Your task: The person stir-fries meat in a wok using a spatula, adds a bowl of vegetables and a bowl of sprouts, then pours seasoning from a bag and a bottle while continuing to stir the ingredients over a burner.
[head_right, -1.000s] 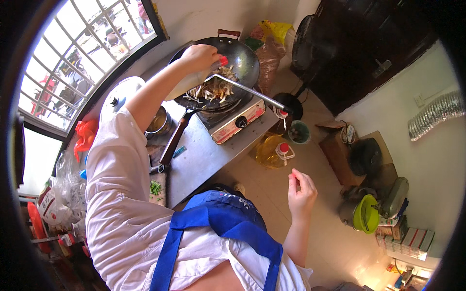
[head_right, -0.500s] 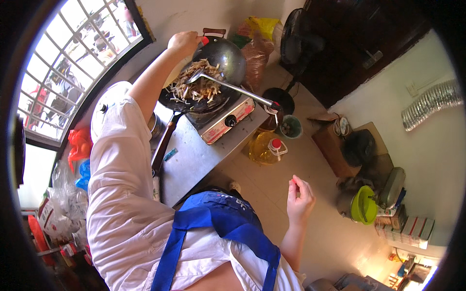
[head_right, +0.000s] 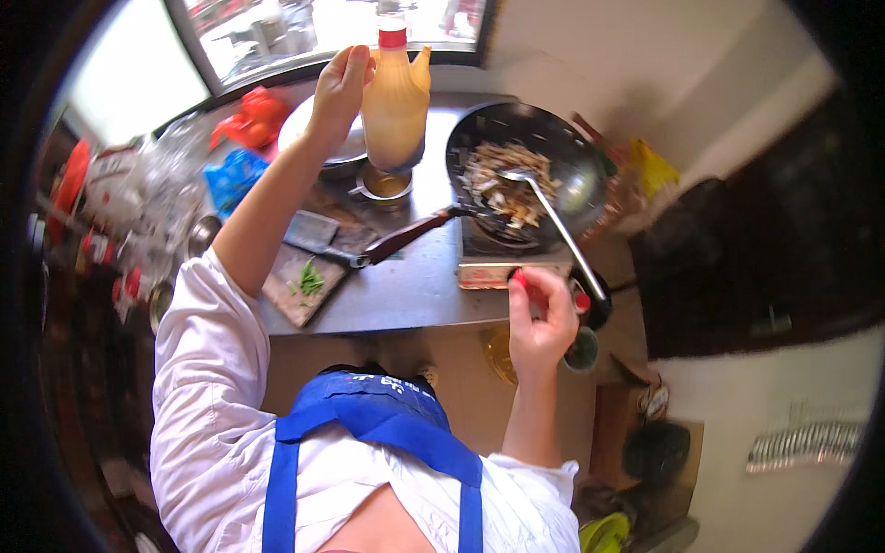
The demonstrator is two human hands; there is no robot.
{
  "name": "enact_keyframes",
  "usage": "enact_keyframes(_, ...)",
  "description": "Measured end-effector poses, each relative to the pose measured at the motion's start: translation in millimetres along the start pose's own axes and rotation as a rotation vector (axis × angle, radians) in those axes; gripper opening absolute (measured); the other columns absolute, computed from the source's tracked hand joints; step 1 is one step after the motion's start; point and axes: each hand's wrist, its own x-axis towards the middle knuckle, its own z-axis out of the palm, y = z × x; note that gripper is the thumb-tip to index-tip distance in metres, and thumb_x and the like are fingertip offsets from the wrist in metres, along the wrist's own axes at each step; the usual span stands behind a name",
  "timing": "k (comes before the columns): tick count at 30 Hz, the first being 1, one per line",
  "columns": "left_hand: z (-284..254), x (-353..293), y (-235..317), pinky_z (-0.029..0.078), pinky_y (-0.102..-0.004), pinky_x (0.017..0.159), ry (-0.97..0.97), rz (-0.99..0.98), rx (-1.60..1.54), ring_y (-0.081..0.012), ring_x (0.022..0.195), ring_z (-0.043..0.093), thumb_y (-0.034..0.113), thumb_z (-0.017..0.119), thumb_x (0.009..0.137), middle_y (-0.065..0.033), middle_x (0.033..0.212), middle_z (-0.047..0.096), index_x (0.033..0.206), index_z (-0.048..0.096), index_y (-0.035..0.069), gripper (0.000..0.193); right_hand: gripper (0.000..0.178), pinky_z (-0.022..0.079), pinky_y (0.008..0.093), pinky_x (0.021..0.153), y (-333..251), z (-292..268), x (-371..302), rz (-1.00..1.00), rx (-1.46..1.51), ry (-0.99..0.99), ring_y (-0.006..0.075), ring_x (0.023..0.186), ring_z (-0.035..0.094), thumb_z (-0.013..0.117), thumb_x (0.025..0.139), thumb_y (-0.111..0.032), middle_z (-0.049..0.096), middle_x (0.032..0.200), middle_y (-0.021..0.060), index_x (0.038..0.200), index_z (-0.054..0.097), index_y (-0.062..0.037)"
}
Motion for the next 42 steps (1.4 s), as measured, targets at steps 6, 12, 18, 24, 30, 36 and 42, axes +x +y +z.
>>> enact_keyframes(6,-161,-106,94,0.038,-0.0208,0.067,0.053,-0.038,0.151,-0.0043,0.072,0.044,0.029,0.052,0.102,0.0040,0.076,0.049,0.085,0.056,0.007,0.028,0.014,0.053,0.0250,0.070,-97,168,47,-0.424,0.118,-0.360,0.0146,0.077,0.067,0.072,0.083,-0.003,0.069,0.089,0.0092,0.097,0.070,-0.0020)
enact_keyframes(12,-341,-223,162,0.039,-0.0200,0.067,0.145,-0.088,0.323,-0.0028,0.073,0.045,0.028,0.052,0.101,0.0058,0.076,0.051,0.088,0.059,0.006,0.026,0.013,0.054,0.0298,0.068,-180,331,-51,-0.667,0.234,-0.869,0.0223,0.076,0.069,0.070,0.084,-0.005,0.069,0.090,0.0101,0.096,0.070,-0.0040)
enact_keyframes(18,-511,-313,216,0.041,-0.0265,0.062,0.184,-0.197,0.451,-0.0081,0.069,0.048,0.026,0.056,0.099,-0.0009,0.072,0.052,0.083,0.058,0.004,0.028,0.009,0.054,0.0345,0.067,-251,460,-164,-0.717,0.223,-1.401,0.0269,0.076,0.067,0.071,0.082,-0.009,0.067,0.083,0.0113,0.089,0.070,-0.0042)
enact_keyframes(24,-628,-369,237,0.044,-0.0263,0.063,0.334,-0.340,0.497,-0.0070,0.070,0.051,0.030,0.057,0.099,-0.0017,0.073,0.056,0.083,0.059,0.004,0.030,0.022,0.051,0.0393,0.059,-289,570,-262,-1.270,-0.072,-1.350,0.0269,0.067,0.063,0.069,0.085,-0.028,0.062,0.074,0.0072,0.082,0.063,-0.0079)
enact_keyframes(30,-718,-378,212,0.044,-0.0262,0.064,0.436,-0.386,0.456,-0.0071,0.071,0.050,0.039,0.055,0.099,-0.0008,0.073,0.056,0.085,0.059,0.004,0.038,0.021,0.052,0.0403,0.069,-303,662,-293,-1.010,0.265,-1.526,0.0305,0.079,0.063,0.068,0.085,-0.018,0.063,0.083,0.0117,0.101,0.064,-0.0052)
enact_keyframes(36,-805,-330,191,0.038,-0.0213,0.062,0.362,-0.305,0.608,-0.0038,0.071,0.043,0.038,0.053,0.101,0.0053,0.074,0.046,0.083,0.055,0.007,0.036,0.019,0.051,0.0421,0.067,-302,761,-307,-1.045,-0.050,-1.448,0.0299,0.074,0.064,0.067,0.087,-0.021,0.063,0.077,0.0111,0.098,0.063,-0.0060)
enact_keyframes(42,-901,-244,169,0.042,-0.0250,0.063,0.389,-0.210,0.636,-0.0067,0.072,0.048,0.027,0.056,0.099,0.0002,0.074,0.051,0.085,0.056,0.005,0.026,0.057,0.052,0.0385,0.079,-329,816,-275,-0.879,0.076,-1.178,0.0291,0.096,0.063,0.071,0.080,-0.014,0.063,0.108,0.0112,0.133,0.051,-0.0117)
